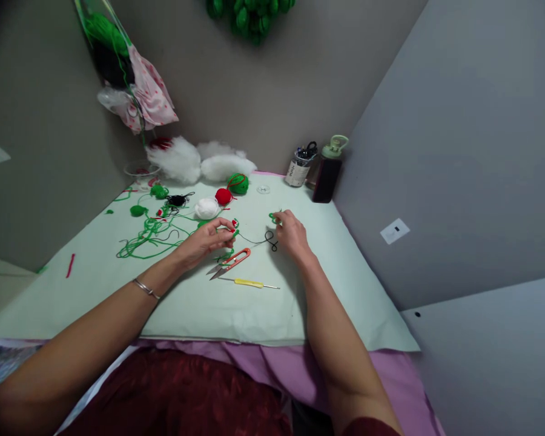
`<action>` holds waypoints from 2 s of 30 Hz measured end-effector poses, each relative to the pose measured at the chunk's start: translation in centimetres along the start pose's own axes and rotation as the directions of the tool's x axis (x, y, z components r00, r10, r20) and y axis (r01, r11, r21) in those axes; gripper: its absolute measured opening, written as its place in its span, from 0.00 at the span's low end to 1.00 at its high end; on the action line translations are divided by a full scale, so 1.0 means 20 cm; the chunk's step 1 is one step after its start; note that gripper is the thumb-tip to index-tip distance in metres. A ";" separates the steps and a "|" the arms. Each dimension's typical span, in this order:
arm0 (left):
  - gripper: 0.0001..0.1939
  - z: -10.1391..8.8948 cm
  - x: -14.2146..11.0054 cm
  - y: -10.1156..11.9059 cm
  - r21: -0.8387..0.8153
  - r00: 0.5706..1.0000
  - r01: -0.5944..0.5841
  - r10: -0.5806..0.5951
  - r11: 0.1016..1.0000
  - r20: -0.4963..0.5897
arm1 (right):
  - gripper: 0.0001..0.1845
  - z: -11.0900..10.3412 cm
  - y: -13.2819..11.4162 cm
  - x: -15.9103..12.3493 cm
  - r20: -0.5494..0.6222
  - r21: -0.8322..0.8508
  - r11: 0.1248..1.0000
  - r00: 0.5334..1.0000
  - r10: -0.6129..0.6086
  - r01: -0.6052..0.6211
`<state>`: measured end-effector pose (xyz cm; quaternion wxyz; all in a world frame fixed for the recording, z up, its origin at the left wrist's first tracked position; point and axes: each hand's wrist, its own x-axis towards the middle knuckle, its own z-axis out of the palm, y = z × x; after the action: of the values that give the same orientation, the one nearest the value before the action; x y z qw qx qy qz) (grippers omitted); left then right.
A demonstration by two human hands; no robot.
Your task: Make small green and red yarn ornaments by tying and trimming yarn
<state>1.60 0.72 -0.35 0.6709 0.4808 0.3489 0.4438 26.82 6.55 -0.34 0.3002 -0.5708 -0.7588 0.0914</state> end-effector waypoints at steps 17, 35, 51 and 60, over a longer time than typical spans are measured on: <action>0.18 0.02 0.01 -0.04 0.053 0.999 -0.033 0.035 0.998 -0.026 | 0.14 0.01 -0.31 -0.10 0.195 0.514 0.855 0.962 -0.190 0.065; 0.15 -0.01 0.04 -0.05 0.061 0.968 -0.109 0.120 0.992 -0.218 | 0.06 0.01 -0.30 -0.12 0.013 0.128 0.930 0.937 -0.348 0.344; 0.15 -0.02 0.05 -0.07 0.092 0.965 -0.123 0.141 0.988 -0.220 | 0.09 0.02 -0.31 -0.12 0.069 0.019 0.938 0.936 -0.345 0.345; 0.16 -0.04 0.06 -0.08 0.069 0.975 -0.101 0.112 0.992 -0.191 | 0.08 0.02 -0.31 -0.12 0.073 0.083 0.939 0.937 -0.341 0.335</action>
<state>1.77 1.89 -2.10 0.5943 0.4729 0.3995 0.5135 21.96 2.31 1.53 0.2979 -0.4168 -0.8541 0.0894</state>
